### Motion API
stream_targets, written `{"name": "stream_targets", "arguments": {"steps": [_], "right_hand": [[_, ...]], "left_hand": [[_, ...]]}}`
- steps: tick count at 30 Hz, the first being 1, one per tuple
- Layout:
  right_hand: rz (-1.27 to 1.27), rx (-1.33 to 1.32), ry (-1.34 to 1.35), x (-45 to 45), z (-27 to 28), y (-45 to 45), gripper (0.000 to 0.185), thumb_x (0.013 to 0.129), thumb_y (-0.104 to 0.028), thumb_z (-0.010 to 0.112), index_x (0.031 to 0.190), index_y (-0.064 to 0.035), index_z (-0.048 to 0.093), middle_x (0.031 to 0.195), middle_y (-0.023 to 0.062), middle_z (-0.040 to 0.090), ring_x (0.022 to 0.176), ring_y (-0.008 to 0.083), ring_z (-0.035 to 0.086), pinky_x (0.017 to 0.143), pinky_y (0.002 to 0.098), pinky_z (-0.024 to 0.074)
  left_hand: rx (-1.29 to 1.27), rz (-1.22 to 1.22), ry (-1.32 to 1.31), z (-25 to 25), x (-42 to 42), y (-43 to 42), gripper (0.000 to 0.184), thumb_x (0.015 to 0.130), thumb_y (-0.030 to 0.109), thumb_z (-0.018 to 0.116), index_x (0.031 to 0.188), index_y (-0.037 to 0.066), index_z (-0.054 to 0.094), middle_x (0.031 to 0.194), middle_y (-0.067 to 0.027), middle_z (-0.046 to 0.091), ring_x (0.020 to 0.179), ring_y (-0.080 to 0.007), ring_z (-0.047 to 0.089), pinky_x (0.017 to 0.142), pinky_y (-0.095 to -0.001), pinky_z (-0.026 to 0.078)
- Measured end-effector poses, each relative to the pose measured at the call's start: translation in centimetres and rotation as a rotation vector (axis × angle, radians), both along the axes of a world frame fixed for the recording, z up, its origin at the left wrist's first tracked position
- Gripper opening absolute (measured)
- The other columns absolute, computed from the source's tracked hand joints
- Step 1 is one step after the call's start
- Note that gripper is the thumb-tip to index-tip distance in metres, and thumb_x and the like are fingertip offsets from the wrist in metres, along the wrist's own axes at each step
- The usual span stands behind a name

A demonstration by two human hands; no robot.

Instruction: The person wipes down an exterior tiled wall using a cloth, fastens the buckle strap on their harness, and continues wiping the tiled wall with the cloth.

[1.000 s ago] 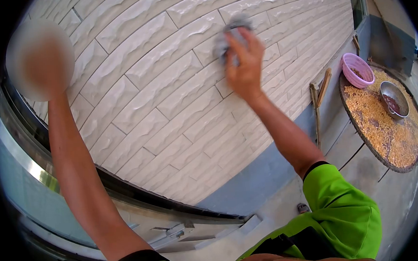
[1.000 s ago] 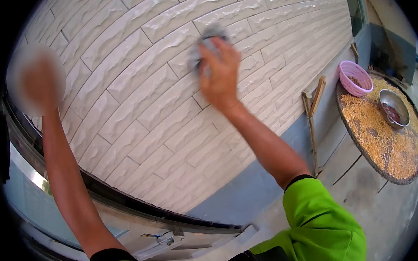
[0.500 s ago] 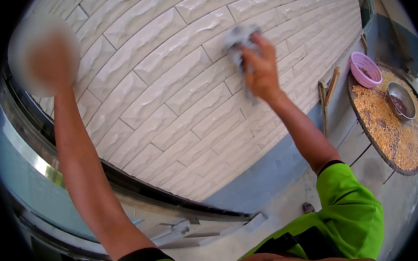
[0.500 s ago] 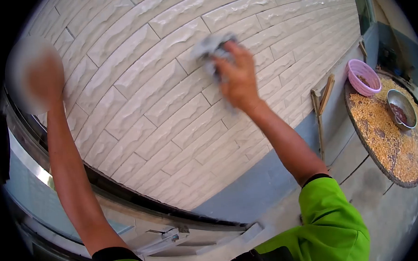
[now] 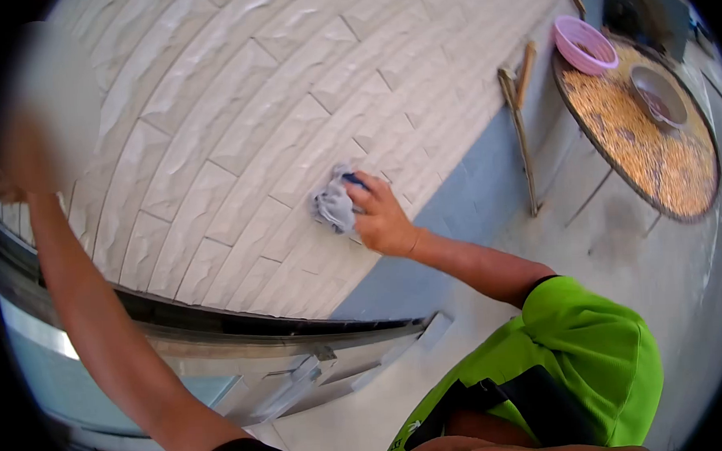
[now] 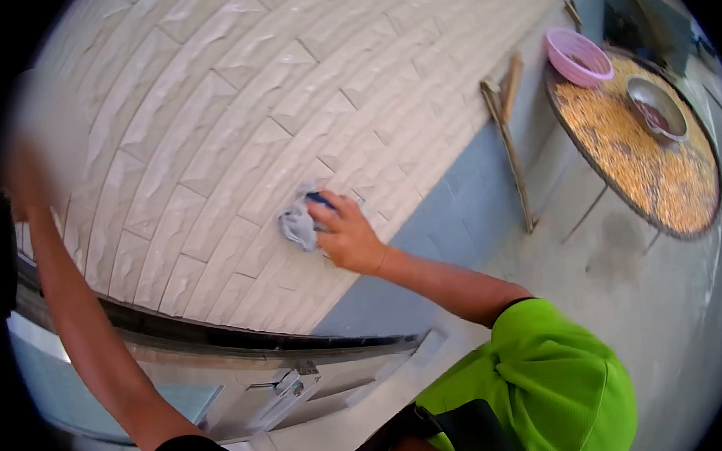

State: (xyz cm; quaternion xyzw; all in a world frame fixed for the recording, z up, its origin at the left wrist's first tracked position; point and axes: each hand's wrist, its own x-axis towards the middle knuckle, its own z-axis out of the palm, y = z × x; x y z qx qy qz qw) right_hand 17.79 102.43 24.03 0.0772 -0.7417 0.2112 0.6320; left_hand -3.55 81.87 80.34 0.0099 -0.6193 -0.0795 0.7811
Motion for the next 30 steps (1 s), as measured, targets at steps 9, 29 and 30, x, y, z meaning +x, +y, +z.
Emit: {"name": "stream_targets", "arguments": {"steps": [9, 29, 30], "right_hand": [[-0.494, -0.701, -0.130, 2.5, -10.7, 10.8, 0.070, 0.081, 0.005, 0.056, 0.149, -0.0102, 0.049, 0.150, 0.0352, 0.039, 0.135, 0.0545, 0.041, 0.114, 0.0539, 0.0370], [-0.539, -1.047, -0.253, 0.3, -21.7, 13.7, 0.080, 0.081, 0.004, 0.056, 0.157, -0.0012, 0.031, 0.152, 0.0411, 0.027, 0.140, 0.0570, 0.031, 0.120, 0.0493, 0.0285], [-0.563, -1.026, -0.250, 0.9, -20.7, 17.0, 0.078, 0.081, 0.002, 0.057, 0.156, -0.0001, 0.033, 0.152, 0.0410, 0.028, 0.140, 0.0566, 0.032, 0.120, 0.0483, 0.0295]], "left_hand": [[0.085, -0.061, 0.288, -2.7, 4.6, 3.8, 0.055, 0.088, 0.044, 0.058, 0.112, -0.005, 0.059, 0.124, -0.0286, 0.055, 0.116, -0.0439, 0.055, 0.093, -0.0560, 0.047], [0.069, -0.075, 0.196, -2.6, 5.1, 3.5, 0.060, 0.092, 0.044, 0.054, 0.124, -0.006, 0.057, 0.132, -0.0294, 0.054, 0.123, -0.0436, 0.052, 0.099, -0.0550, 0.045], [0.072, -0.064, 0.193, -2.6, 4.8, 3.3, 0.060, 0.092, 0.044, 0.054, 0.124, -0.006, 0.057, 0.132, -0.0294, 0.054, 0.123, -0.0436, 0.052, 0.099, -0.0550, 0.045]]}}
